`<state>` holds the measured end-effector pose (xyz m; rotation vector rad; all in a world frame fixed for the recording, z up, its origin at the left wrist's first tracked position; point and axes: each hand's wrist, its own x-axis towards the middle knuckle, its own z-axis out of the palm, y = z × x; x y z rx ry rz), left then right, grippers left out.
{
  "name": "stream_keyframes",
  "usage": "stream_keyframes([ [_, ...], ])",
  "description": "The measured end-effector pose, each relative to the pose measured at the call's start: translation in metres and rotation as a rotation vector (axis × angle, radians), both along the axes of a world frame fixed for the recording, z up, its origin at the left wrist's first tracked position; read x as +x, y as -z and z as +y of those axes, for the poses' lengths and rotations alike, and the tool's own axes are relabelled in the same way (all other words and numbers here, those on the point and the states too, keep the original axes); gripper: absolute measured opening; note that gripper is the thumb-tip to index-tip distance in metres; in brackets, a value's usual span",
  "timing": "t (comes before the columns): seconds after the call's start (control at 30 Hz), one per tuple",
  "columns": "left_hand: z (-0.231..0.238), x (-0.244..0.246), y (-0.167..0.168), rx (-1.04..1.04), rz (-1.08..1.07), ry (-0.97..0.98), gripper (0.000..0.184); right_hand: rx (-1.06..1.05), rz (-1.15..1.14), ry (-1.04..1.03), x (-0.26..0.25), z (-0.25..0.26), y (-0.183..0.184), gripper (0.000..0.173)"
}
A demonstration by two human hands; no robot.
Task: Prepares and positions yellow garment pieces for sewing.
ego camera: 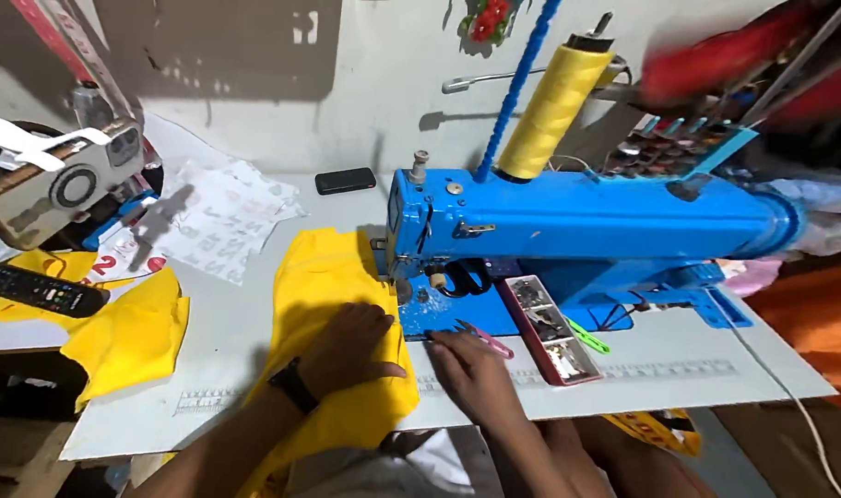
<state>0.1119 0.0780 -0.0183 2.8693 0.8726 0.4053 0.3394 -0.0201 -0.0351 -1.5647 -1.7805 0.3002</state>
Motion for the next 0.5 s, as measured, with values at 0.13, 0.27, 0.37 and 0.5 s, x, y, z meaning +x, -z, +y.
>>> stream_keyframes([
  [0.13,-0.006,-0.002,0.008,0.048,-0.12,-0.041,0.075,-0.285,0.267,0.013,-0.035,0.014,-0.015,0.033],
  [0.27,-0.006,-0.003,0.01,0.047,-0.166,-0.044,0.071,-0.511,0.395,0.055,-0.047,0.035,-0.023,0.029],
  [0.37,-0.006,-0.004,0.009,0.012,-0.177,-0.036,0.067,-0.577,0.501,0.064,-0.045,0.042,-0.023,0.02],
  [0.5,-0.004,-0.003,0.015,0.068,-0.206,-0.006,0.065,-0.532,0.536,-0.001,-0.041,0.038,-0.021,0.018],
])
